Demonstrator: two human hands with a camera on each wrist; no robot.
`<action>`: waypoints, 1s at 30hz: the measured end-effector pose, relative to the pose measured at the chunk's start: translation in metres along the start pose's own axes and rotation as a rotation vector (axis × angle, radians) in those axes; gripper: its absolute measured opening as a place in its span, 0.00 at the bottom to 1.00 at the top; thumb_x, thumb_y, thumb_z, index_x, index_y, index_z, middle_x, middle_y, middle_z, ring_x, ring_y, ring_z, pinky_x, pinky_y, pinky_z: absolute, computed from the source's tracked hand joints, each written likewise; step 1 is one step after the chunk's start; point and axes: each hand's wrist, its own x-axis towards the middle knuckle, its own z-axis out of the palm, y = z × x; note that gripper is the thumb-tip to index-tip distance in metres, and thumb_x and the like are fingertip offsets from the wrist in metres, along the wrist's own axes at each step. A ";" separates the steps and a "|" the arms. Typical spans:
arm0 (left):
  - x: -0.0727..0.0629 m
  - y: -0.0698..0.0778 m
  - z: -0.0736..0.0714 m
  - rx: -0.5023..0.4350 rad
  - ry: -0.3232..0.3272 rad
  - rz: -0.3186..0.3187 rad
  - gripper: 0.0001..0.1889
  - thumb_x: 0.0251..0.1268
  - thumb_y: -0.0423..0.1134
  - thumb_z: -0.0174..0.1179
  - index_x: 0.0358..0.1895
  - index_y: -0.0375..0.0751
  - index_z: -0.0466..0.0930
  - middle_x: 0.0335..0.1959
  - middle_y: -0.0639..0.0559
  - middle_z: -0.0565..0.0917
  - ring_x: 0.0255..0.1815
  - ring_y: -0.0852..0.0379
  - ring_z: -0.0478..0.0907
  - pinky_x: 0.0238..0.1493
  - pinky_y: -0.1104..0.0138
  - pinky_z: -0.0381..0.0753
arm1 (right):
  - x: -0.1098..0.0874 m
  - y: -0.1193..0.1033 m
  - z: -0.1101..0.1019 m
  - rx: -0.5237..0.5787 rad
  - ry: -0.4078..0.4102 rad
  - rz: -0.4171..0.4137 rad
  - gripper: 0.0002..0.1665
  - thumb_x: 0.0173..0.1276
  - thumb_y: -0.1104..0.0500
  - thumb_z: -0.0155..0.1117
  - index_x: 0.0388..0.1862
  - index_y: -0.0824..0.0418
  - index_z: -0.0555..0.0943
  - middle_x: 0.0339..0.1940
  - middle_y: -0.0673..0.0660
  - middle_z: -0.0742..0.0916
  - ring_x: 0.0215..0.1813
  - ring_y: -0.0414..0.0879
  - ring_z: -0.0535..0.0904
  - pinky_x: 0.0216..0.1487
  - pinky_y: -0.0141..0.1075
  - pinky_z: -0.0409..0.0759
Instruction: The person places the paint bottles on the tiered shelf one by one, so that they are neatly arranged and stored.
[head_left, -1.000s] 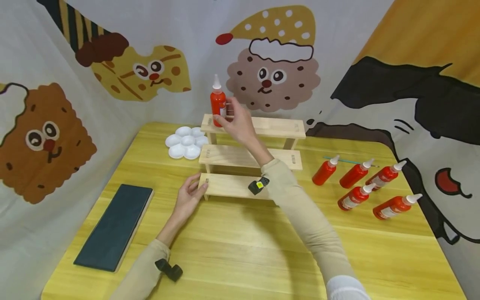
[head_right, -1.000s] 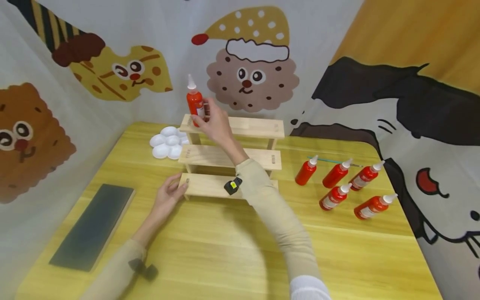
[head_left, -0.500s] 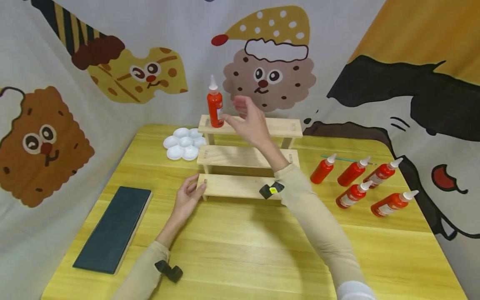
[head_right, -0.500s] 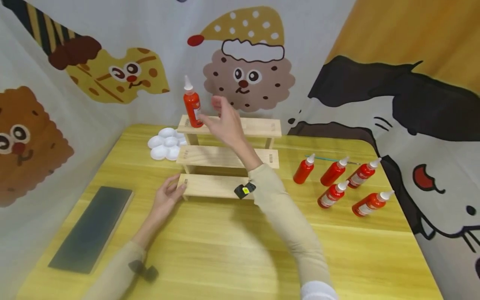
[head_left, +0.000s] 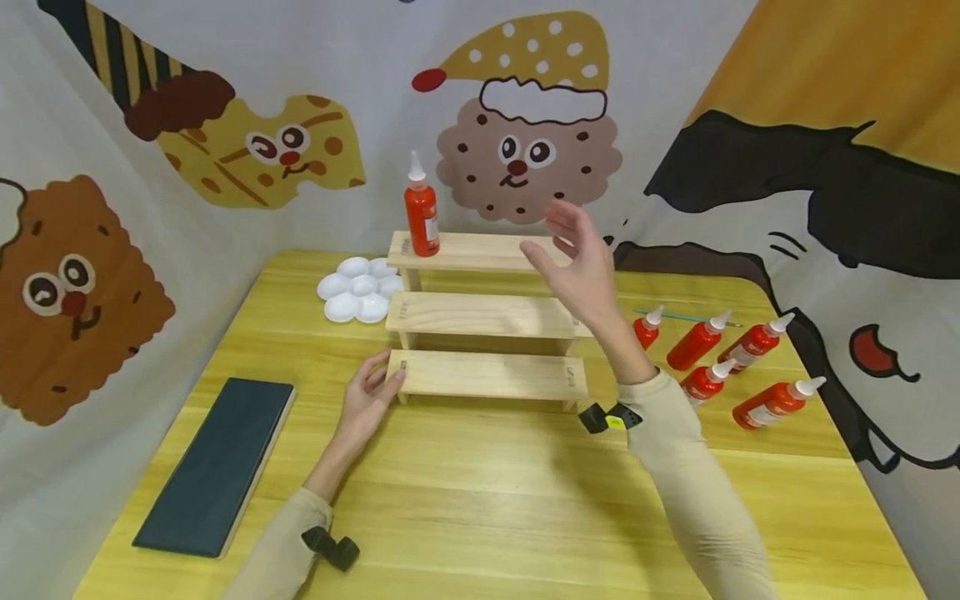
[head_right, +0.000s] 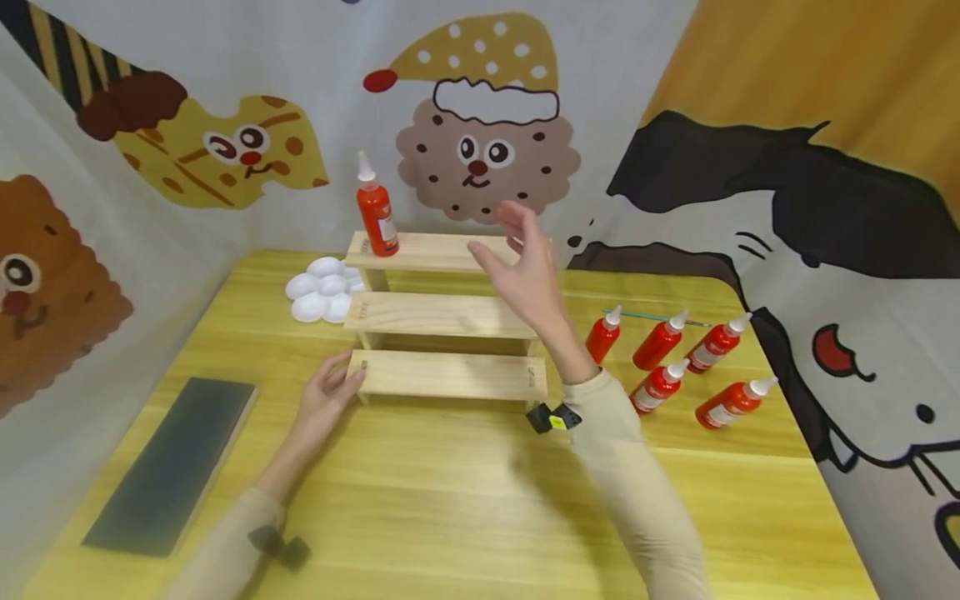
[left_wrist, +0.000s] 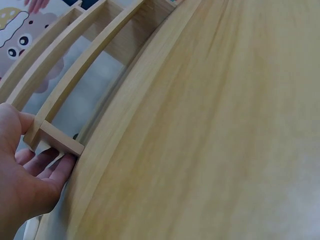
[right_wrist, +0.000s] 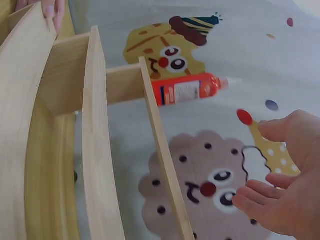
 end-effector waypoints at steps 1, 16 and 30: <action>0.000 0.000 0.000 0.000 0.000 0.000 0.30 0.75 0.40 0.59 0.76 0.41 0.63 0.69 0.32 0.74 0.70 0.36 0.74 0.69 0.57 0.77 | -0.004 0.002 -0.006 0.007 0.016 0.005 0.37 0.67 0.60 0.72 0.72 0.63 0.69 0.68 0.61 0.80 0.70 0.51 0.76 0.73 0.44 0.75; -0.002 -0.002 -0.003 -0.026 -0.026 -0.012 0.31 0.76 0.41 0.59 0.77 0.42 0.61 0.70 0.33 0.73 0.70 0.37 0.73 0.59 0.73 0.82 | -0.079 0.023 -0.085 -0.121 0.210 0.086 0.43 0.67 0.64 0.70 0.78 0.54 0.63 0.73 0.55 0.75 0.75 0.50 0.71 0.76 0.38 0.71; 0.001 -0.003 0.000 -0.061 -0.011 -0.001 0.30 0.75 0.38 0.60 0.76 0.40 0.63 0.69 0.33 0.74 0.68 0.38 0.75 0.53 0.77 0.83 | -0.132 0.053 -0.134 -0.216 0.438 0.153 0.40 0.66 0.67 0.69 0.76 0.56 0.66 0.72 0.55 0.77 0.73 0.44 0.72 0.75 0.28 0.69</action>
